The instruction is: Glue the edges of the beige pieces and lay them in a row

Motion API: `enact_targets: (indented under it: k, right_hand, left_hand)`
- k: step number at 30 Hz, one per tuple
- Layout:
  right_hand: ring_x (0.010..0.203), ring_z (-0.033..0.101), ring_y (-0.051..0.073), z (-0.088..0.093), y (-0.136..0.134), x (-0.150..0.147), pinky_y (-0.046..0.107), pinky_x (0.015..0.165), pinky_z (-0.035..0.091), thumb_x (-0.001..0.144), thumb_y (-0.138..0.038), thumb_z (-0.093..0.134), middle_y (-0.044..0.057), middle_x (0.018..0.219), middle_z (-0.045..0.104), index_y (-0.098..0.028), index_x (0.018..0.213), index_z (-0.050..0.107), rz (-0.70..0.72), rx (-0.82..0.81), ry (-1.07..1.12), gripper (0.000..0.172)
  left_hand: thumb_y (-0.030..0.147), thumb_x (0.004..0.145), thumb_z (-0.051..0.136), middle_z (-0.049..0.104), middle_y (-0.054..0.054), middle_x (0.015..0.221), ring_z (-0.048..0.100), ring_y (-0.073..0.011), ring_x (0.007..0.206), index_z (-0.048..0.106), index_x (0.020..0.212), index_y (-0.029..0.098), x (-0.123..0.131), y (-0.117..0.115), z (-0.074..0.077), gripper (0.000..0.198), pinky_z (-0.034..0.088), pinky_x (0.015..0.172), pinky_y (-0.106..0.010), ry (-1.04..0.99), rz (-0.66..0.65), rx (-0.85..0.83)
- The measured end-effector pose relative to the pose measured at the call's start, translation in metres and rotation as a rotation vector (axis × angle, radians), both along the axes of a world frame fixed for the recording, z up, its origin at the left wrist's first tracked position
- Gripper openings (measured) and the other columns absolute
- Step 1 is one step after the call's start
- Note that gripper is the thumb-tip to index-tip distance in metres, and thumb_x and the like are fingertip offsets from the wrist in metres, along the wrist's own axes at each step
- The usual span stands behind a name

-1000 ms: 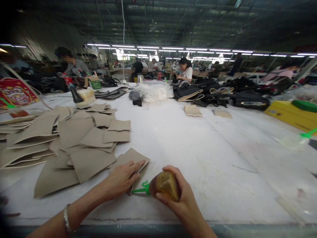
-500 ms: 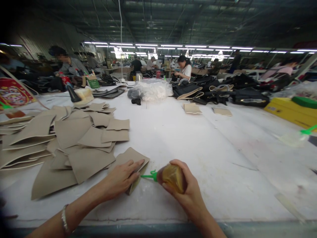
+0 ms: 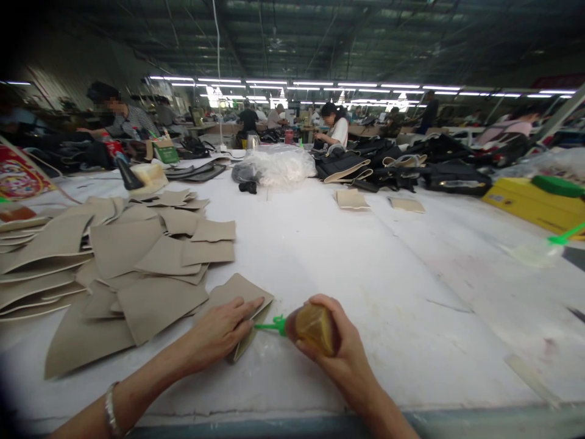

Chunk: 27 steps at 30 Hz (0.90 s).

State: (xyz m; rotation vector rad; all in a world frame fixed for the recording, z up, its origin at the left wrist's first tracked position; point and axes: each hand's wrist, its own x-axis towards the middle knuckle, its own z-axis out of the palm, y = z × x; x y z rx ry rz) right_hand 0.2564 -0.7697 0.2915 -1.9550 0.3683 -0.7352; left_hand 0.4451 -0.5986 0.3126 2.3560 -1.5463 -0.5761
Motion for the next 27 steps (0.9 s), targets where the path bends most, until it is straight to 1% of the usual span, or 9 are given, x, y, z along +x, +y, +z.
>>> enact_targets:
  k: [2, 7, 12, 16, 18, 20, 23, 25, 27]
  right_hand:
    - [0.101, 0.053, 0.022, 0.000, 0.001, 0.001, 0.030, 0.086, 0.043, 0.076, -0.034, 0.071, 0.003, 0.111, 0.053, -0.027, 0.116, 0.048, 0.044, 0.016, 0.019, 0.046]
    - [0.104, 0.051, 0.024, -0.002, -0.005, 0.004, 0.033, 0.090, 0.040, 0.076, -0.034, 0.072, 0.004, 0.113, 0.052, -0.026, 0.116, 0.047, -0.155, -0.001, -0.035, 0.048]
    - [0.099, 0.054, 0.022, 0.001, 0.000, 0.001, 0.029, 0.084, 0.043, 0.076, -0.035, 0.071, 0.004, 0.112, 0.053, -0.026, 0.117, 0.046, 0.009, 0.096, 0.049, 0.049]
    - [0.088, 0.055, 0.021, 0.004, -0.001, 0.004, 0.029, 0.078, 0.044, 0.074, -0.039, 0.071, 0.002, 0.101, 0.055, -0.025, 0.115, 0.048, -0.199, 0.108, 0.021, 0.049]
    - [0.084, 0.055, 0.021, 0.005, 0.001, 0.006, 0.030, 0.076, 0.044, 0.072, -0.040, 0.073, 0.001, 0.096, 0.056, -0.024, 0.114, 0.049, -0.227, 0.138, 0.016, 0.051]
    - [0.080, 0.056, 0.020, 0.006, 0.007, 0.006, 0.029, 0.073, 0.044, 0.071, -0.039, 0.073, 0.000, 0.091, 0.058, -0.024, 0.115, 0.049, -0.140, 0.258, 0.024, 0.053]
    - [0.075, 0.058, 0.020, 0.007, 0.017, 0.003, 0.029, 0.068, 0.046, 0.068, -0.038, 0.075, -0.001, 0.084, 0.063, -0.024, 0.115, 0.051, 0.003, 0.586, 0.010, 0.055]
    - [0.079, 0.061, 0.021, 0.008, 0.015, 0.000, 0.031, 0.069, 0.049, 0.068, -0.037, 0.075, 0.001, 0.088, 0.066, -0.022, 0.113, 0.055, 0.019, 0.852, -0.054, 0.052]
    - [0.087, 0.063, 0.022, 0.008, 0.005, -0.004, 0.033, 0.074, 0.053, 0.070, -0.035, 0.074, 0.005, 0.099, 0.068, -0.020, 0.110, 0.060, -0.025, 1.107, -0.161, 0.045]
  left_hand:
    - [0.032, 0.092, 0.028, 0.057, -0.006, 0.101, 0.059, -0.0217, 0.089, 0.038, 0.139, 0.029, 0.000, 0.000, 0.000, 0.047, 0.042, 0.082, -0.033, 0.001, 0.002, 0.003]
    - [0.030, 0.092, 0.027, 0.057, -0.006, 0.102, 0.058, -0.0214, 0.092, 0.038, 0.139, 0.028, 0.000, -0.002, 0.003, 0.048, 0.041, 0.084, -0.032, 0.020, -0.001, 0.016]
    - [0.032, 0.092, 0.027, 0.057, -0.006, 0.100, 0.059, -0.0215, 0.088, 0.039, 0.139, 0.028, 0.001, -0.003, 0.002, 0.048, 0.042, 0.082, -0.032, 0.006, 0.003, 0.023]
    - [0.032, 0.092, 0.027, 0.058, -0.007, 0.102, 0.059, -0.0224, 0.091, 0.038, 0.139, 0.028, 0.000, -0.003, 0.004, 0.049, 0.042, 0.084, -0.033, 0.024, 0.004, 0.021]
    - [0.032, 0.092, 0.027, 0.058, -0.007, 0.103, 0.059, -0.0225, 0.092, 0.039, 0.139, 0.027, 0.000, -0.003, 0.005, 0.049, 0.042, 0.085, -0.034, 0.041, 0.006, 0.025]
    - [0.032, 0.092, 0.028, 0.059, -0.007, 0.104, 0.059, -0.0226, 0.095, 0.039, 0.139, 0.026, 0.001, -0.003, 0.006, 0.049, 0.041, 0.087, -0.034, 0.059, 0.011, 0.019]
    - [0.032, 0.090, 0.033, 0.060, -0.008, 0.110, 0.056, -0.0234, 0.100, 0.041, 0.138, 0.025, 0.003, -0.003, 0.007, 0.049, 0.040, 0.092, -0.035, 0.106, 0.024, 0.001]
    - [0.035, 0.089, 0.035, 0.060, -0.007, 0.115, 0.056, -0.0228, 0.100, 0.045, 0.135, 0.024, 0.005, -0.002, 0.008, 0.048, 0.040, 0.092, -0.034, 0.191, 0.048, -0.035]
    - [0.038, 0.089, 0.035, 0.061, -0.007, 0.111, 0.058, -0.0210, 0.094, 0.052, 0.128, 0.022, 0.008, -0.001, 0.011, 0.046, 0.042, 0.088, -0.032, 0.245, 0.115, -0.084]
